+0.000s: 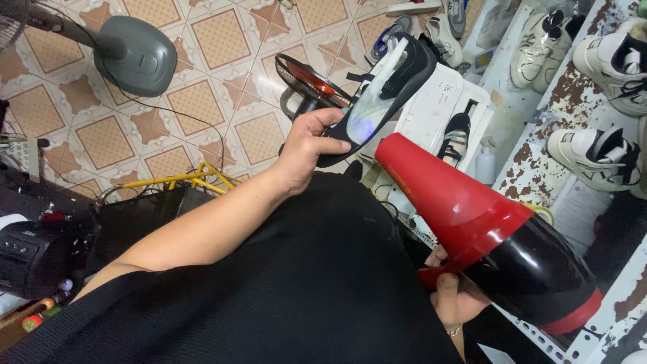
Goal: Clean and dry a black and white shoe using a brush and a hair dryer.
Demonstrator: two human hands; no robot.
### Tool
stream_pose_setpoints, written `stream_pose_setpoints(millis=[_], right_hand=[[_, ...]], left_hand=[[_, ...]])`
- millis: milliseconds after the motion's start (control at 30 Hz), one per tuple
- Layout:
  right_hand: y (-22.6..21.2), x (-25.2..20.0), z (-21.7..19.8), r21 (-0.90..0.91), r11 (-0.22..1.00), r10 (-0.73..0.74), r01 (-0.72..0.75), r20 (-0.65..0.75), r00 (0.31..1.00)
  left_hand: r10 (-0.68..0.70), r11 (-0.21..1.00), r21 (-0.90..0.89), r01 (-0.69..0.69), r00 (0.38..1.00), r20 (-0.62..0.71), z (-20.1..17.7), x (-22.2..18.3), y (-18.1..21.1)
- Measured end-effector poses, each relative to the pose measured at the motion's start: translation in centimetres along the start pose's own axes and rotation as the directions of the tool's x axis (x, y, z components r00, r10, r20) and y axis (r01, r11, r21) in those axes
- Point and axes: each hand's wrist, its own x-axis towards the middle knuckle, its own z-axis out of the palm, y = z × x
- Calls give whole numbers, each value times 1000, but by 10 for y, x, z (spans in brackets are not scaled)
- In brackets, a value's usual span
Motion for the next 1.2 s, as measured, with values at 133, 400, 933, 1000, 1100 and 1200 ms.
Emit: stream_pose_setpoints(millis=[133, 400, 933, 1000, 1100, 1200], right_hand=[[-4, 6, -1, 31, 999, 5, -6, 25, 1000], [-11, 12, 4, -8, 1000, 0, 1, 60, 998], [-11, 11, 7, 140, 990, 28, -29, 5, 1000], [-10, 11, 7, 126, 992, 25, -26, 9, 1000], [-10, 11, 6, 113, 993, 15, -18, 24, 1000], [-9, 10, 4, 161, 986, 28, -34, 40, 999]], left_hand=[[23, 999, -31, -22, 1000, 15, 2, -1, 4], [18, 1000, -14, -18, 1000, -3, -3, 2, -7], [18, 1000, 4, -18, 1000, -18, -4, 0, -6], [20, 1000, 4, -20, 1000, -12, -2, -1, -4], [2, 1000, -18, -2, 1000, -12, 0, -1, -2], [-7, 1000, -21, 7, 1000, -10, -1, -2, -2]])
